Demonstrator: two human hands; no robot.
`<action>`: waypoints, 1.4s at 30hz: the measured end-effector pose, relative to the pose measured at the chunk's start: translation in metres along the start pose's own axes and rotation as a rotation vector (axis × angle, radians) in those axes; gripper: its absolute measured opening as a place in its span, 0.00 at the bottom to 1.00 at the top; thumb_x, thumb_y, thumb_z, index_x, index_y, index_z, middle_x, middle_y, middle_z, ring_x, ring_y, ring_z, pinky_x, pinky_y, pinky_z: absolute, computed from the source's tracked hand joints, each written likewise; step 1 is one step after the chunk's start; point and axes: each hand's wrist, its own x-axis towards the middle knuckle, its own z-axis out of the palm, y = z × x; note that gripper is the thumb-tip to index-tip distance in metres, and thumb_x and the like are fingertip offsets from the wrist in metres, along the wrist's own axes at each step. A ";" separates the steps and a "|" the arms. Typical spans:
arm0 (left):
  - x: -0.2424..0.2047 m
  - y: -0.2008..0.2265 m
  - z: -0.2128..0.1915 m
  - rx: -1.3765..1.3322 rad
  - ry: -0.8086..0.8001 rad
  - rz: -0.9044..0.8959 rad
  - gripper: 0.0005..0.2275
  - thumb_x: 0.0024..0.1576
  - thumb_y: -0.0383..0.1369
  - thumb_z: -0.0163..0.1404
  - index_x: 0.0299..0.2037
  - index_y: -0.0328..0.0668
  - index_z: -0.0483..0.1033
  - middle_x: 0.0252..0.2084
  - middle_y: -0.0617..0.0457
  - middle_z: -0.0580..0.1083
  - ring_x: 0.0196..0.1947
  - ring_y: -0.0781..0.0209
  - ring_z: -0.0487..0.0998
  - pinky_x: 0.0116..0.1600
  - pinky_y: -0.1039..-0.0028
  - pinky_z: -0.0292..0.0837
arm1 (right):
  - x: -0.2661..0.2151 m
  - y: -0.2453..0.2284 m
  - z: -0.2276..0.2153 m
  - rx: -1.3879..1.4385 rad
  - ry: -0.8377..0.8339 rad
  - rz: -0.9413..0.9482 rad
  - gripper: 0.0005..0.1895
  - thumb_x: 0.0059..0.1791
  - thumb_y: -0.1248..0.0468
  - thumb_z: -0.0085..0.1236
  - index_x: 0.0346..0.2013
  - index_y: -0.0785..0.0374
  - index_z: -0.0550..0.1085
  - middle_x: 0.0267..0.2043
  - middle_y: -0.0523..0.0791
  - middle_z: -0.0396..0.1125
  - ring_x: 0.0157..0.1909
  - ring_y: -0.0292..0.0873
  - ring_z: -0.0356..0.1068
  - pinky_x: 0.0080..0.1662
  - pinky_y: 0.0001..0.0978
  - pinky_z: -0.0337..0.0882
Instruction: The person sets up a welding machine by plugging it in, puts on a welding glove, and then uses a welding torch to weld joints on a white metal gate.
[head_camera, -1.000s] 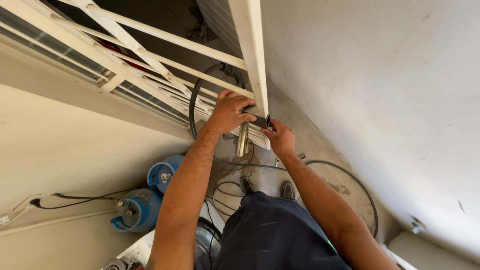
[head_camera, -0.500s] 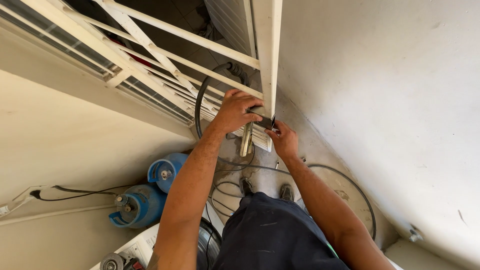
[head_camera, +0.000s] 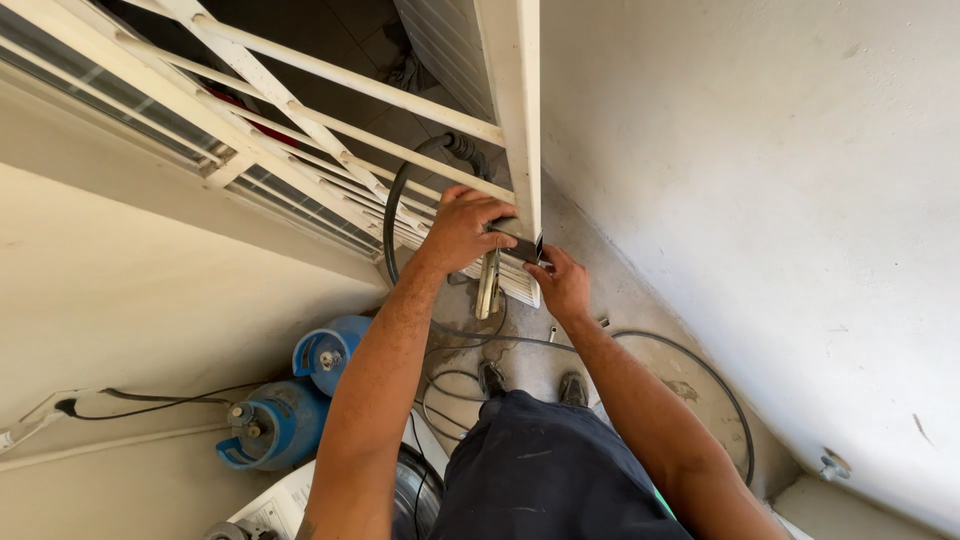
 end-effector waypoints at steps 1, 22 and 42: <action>0.000 -0.001 0.000 -0.005 0.003 0.005 0.21 0.53 0.55 0.61 0.54 0.66 0.78 0.50 0.64 0.80 0.58 0.65 0.75 0.73 0.53 0.45 | 0.000 0.001 0.000 -0.008 0.004 -0.006 0.21 0.46 0.60 0.73 0.49 0.65 0.78 0.43 0.55 0.75 0.49 0.58 0.77 0.46 0.45 0.80; 0.001 0.005 -0.002 -0.027 0.006 -0.018 0.20 0.53 0.55 0.60 0.53 0.64 0.78 0.51 0.63 0.81 0.59 0.62 0.75 0.72 0.53 0.45 | 0.001 0.005 0.005 0.060 0.011 0.013 0.20 0.46 0.64 0.72 0.50 0.67 0.78 0.44 0.56 0.73 0.50 0.58 0.76 0.44 0.41 0.82; 0.007 0.008 0.000 0.058 0.022 0.036 0.21 0.54 0.55 0.59 0.55 0.69 0.76 0.48 0.67 0.80 0.60 0.68 0.74 0.72 0.55 0.46 | 0.008 -0.029 -0.011 -0.077 0.055 -0.041 0.31 0.42 0.53 0.75 0.55 0.62 0.75 0.49 0.54 0.73 0.55 0.59 0.73 0.54 0.54 0.76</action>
